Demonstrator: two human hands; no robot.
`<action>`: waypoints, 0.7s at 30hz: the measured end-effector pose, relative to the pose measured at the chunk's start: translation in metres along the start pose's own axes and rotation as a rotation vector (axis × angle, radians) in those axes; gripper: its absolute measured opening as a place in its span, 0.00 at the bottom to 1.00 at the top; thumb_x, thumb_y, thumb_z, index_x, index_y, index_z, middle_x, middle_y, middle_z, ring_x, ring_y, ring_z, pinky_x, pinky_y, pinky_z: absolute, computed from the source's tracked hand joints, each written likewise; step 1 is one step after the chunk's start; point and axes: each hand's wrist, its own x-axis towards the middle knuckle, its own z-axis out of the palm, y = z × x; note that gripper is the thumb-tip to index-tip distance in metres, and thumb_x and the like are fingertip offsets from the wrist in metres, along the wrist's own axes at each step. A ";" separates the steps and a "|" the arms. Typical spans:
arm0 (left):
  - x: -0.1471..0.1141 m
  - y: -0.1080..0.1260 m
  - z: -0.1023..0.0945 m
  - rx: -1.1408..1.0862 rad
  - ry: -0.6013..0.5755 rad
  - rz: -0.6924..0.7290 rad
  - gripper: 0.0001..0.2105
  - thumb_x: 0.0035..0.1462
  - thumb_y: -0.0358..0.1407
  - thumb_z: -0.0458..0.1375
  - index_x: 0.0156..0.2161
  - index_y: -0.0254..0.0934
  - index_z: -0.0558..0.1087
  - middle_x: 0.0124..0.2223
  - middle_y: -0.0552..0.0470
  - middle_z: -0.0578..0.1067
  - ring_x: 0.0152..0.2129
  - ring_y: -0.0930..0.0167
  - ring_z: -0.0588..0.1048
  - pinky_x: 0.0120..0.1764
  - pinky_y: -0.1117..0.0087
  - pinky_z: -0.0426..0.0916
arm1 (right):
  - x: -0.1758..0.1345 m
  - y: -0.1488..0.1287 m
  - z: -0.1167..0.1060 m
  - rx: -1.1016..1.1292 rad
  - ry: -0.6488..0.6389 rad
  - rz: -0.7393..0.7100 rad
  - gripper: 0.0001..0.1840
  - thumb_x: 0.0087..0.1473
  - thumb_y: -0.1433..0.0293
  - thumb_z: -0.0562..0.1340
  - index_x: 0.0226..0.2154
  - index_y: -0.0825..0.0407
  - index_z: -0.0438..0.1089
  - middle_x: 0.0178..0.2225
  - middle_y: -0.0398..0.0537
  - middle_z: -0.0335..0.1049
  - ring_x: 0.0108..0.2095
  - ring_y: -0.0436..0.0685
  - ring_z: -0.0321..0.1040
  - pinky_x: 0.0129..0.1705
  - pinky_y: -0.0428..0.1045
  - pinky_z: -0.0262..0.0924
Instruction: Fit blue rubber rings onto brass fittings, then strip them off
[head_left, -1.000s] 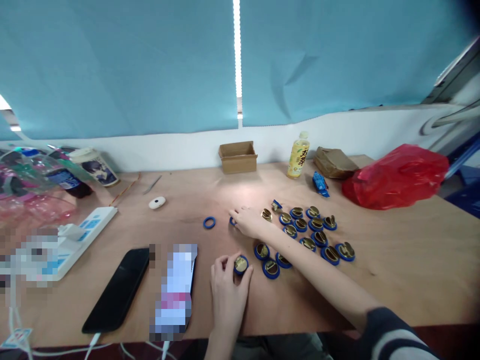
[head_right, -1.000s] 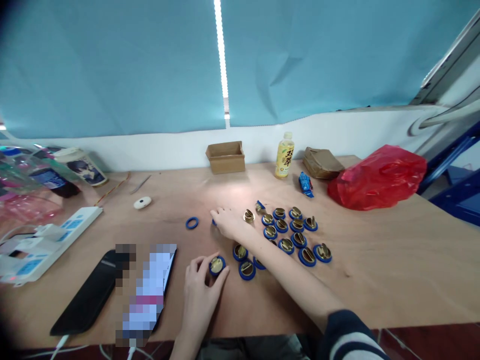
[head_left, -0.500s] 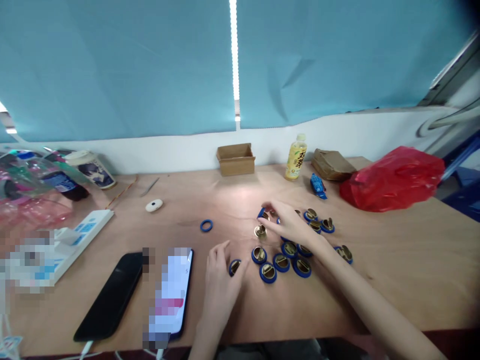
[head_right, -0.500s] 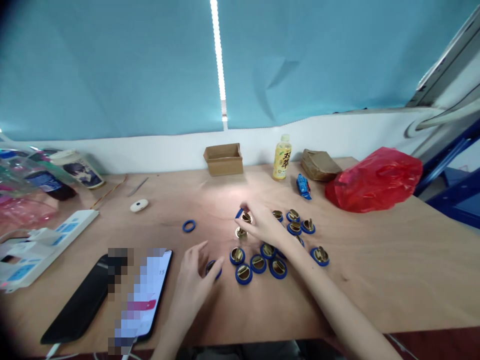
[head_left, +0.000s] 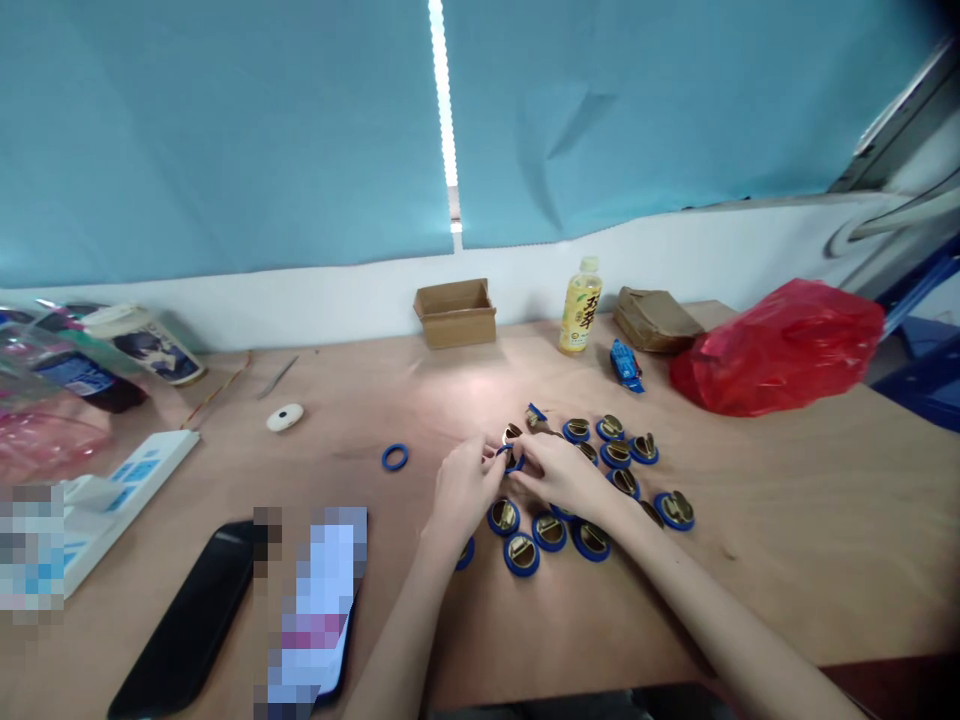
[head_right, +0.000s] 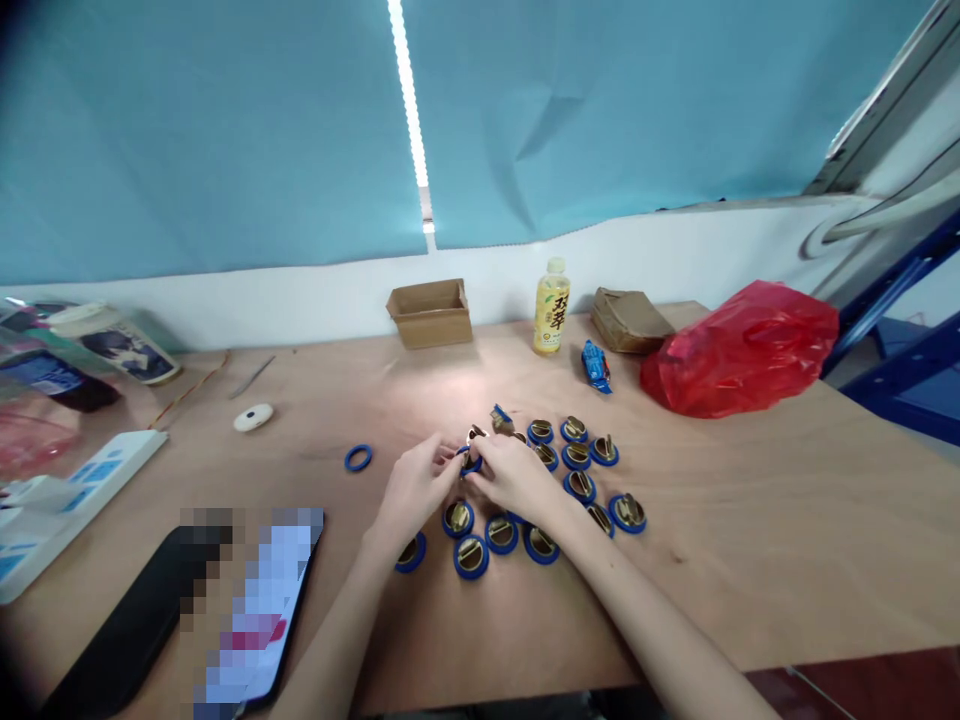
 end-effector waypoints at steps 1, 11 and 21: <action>-0.001 -0.002 0.003 0.027 0.016 0.025 0.05 0.59 0.34 0.55 0.38 0.39 0.73 0.38 0.48 0.79 0.36 0.65 0.77 0.37 0.68 0.68 | 0.000 0.001 0.002 -0.009 -0.003 -0.002 0.05 0.54 0.72 0.63 0.32 0.52 0.64 0.29 0.44 0.68 0.31 0.55 0.64 0.33 0.47 0.54; -0.004 -0.006 0.006 0.193 0.075 0.185 0.07 0.58 0.36 0.58 0.41 0.38 0.73 0.44 0.46 0.73 0.43 0.62 0.72 0.46 0.62 0.67 | -0.003 0.003 0.017 -0.125 0.025 -0.053 0.06 0.57 0.75 0.59 0.39 0.54 0.66 0.46 0.57 0.68 0.43 0.61 0.64 0.45 0.55 0.63; -0.002 -0.008 0.010 0.198 0.120 0.267 0.07 0.62 0.28 0.53 0.35 0.36 0.72 0.39 0.47 0.75 0.38 0.65 0.73 0.43 0.63 0.69 | -0.003 -0.004 0.012 -0.024 0.107 -0.006 0.11 0.60 0.70 0.56 0.46 0.54 0.64 0.40 0.55 0.71 0.41 0.63 0.68 0.43 0.58 0.65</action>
